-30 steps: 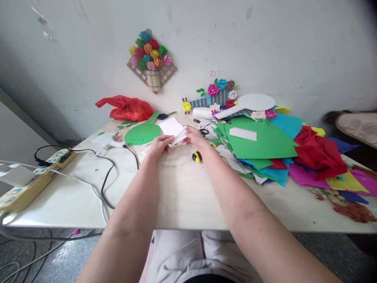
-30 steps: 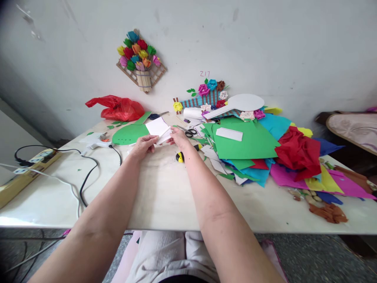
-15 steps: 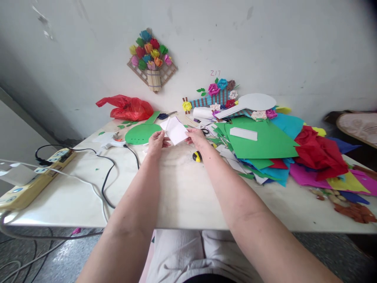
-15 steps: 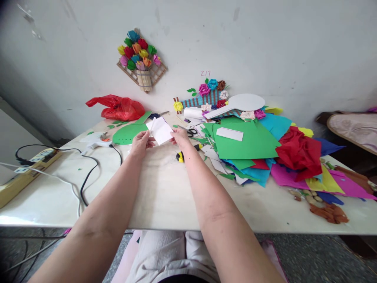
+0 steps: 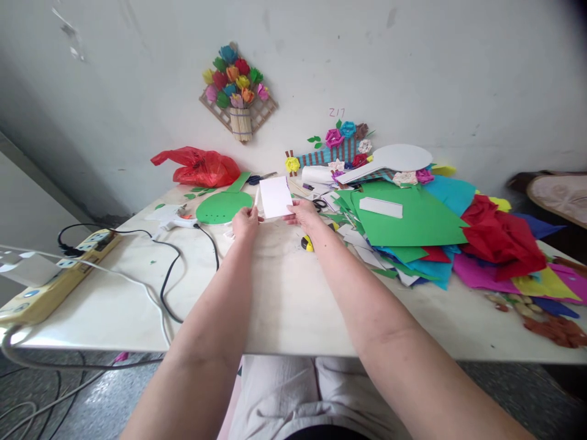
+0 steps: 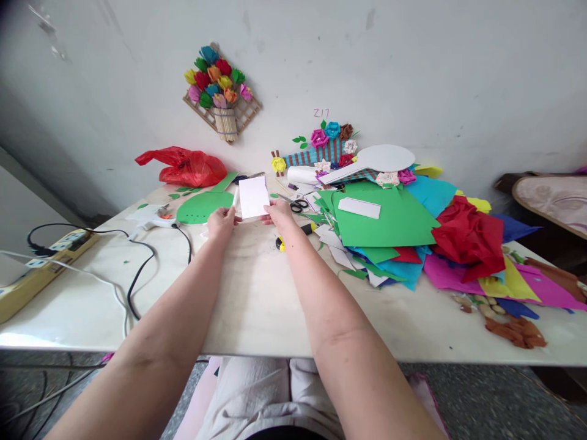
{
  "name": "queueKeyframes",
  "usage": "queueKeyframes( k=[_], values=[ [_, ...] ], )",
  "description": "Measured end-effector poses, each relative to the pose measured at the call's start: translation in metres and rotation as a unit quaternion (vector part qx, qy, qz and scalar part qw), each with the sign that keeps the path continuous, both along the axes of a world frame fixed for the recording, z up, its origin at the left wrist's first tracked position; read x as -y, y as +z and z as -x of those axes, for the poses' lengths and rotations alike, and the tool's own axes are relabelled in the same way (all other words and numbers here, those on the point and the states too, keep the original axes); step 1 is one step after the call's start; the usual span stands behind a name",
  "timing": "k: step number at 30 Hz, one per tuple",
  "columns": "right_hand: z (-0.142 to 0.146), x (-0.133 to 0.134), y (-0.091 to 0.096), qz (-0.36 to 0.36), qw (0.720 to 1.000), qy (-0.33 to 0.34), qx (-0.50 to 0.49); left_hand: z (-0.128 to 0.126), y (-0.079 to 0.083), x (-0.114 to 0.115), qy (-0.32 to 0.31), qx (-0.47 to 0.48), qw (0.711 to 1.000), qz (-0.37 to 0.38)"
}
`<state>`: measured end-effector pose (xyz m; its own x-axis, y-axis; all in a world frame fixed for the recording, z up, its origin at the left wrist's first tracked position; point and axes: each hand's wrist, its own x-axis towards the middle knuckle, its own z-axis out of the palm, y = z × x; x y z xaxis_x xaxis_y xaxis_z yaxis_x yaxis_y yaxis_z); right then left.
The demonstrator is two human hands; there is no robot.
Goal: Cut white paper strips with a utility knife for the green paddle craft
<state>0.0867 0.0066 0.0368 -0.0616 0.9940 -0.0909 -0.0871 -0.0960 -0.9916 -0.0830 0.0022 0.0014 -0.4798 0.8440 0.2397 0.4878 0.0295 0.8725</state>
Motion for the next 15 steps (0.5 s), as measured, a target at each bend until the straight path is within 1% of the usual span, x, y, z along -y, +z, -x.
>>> queueKeyframes(
  k=[3, 6, 12, 15],
  values=[
    [-0.001, -0.003, 0.000, -0.019, 0.998, -0.062, -0.005, -0.002, 0.003, 0.004, 0.036, -0.128, 0.990, 0.036],
    [-0.003, -0.006, -0.001, -0.029, 0.993, -0.110, -0.015, -0.007, 0.005, 0.008, 0.049, -0.202, 0.976, 0.059],
    [-0.002, -0.002, -0.001, -0.029, 0.993, -0.112, -0.009, -0.014, -0.001, 0.009, 0.035, -0.290, 0.956, 0.030],
    [-0.001, -0.002, -0.001, -0.033, 0.994, -0.107, -0.004, -0.016, 0.000, 0.011, 0.021, -0.306, 0.951, 0.042]
  ],
)
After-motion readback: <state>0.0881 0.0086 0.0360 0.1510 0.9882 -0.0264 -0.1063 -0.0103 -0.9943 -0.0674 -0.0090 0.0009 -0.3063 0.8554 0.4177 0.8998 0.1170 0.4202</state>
